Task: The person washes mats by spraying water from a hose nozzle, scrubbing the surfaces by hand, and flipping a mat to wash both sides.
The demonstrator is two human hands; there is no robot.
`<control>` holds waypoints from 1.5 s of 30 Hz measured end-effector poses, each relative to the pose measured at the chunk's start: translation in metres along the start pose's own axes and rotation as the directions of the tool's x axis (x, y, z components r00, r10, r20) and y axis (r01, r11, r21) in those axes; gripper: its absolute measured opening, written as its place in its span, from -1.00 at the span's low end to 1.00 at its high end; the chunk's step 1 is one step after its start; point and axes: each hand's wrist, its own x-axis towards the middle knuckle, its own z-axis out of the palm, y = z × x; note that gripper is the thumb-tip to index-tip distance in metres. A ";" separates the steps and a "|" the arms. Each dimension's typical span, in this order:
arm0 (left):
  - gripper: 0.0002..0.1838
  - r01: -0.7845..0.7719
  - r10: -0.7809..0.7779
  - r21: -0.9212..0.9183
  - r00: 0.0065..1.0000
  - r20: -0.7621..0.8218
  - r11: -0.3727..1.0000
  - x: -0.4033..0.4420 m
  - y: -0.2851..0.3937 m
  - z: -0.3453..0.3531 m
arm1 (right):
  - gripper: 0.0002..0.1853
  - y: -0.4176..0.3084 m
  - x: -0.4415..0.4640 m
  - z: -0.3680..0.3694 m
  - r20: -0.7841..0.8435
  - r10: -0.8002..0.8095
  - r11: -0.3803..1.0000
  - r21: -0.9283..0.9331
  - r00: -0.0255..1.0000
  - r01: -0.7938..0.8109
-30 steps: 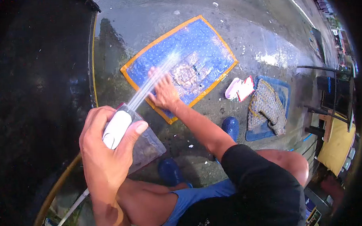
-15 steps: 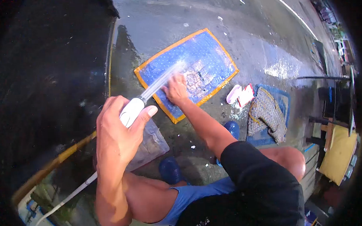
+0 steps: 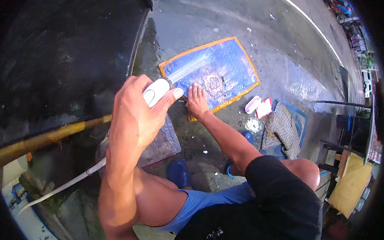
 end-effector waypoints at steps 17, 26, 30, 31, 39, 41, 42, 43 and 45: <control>-0.54 -0.041 0.040 -0.043 0.999 -0.005 0.998 0.006 0.009 0.004 | -0.84 0.232 0.072 -0.175 0.498 0.482 -0.499 0.832 0.721 -0.241; -0.56 0.021 -0.022 0.010 0.996 0.092 1.000 0.025 0.010 0.025 | 0.08 0.203 0.076 -0.057 -0.032 0.666 0.731 0.228 0.745 -0.643; -0.56 0.006 -0.005 -0.010 0.993 0.115 1.000 0.031 0.008 0.036 | 0.34 0.151 0.092 -0.040 0.048 0.582 0.775 0.269 0.812 -0.571; -0.57 0.005 -0.004 -0.013 0.993 0.121 1.000 0.031 0.008 0.036 | 0.34 0.144 0.095 -0.036 0.016 0.562 0.790 0.286 0.827 -0.543; -0.59 0.076 -0.072 -0.013 0.977 0.203 0.997 0.042 0.006 0.045 | -0.02 0.153 0.131 -0.022 -0.218 0.291 0.909 0.366 0.932 -0.198; -0.58 0.083 -0.076 -0.024 0.972 0.220 0.996 0.043 0.004 0.048 | -0.05 0.169 0.165 -0.013 -0.303 0.403 0.897 0.320 0.864 -0.306; -0.58 0.075 -0.067 -0.026 0.972 0.227 0.997 0.044 0.000 0.049 | -0.06 0.164 0.173 -0.016 -0.309 0.432 0.895 0.266 0.847 -0.359; -0.58 0.075 -0.067 -0.024 0.971 0.229 0.997 0.045 -0.001 0.049 | -0.07 0.157 0.167 -0.005 -0.298 0.380 0.905 0.316 0.876 -0.285; -0.58 0.063 -0.053 -0.040 0.975 0.216 0.997 0.049 -0.001 0.052 | -0.09 0.146 0.149 0.006 -0.304 0.261 0.908 0.399 0.916 -0.126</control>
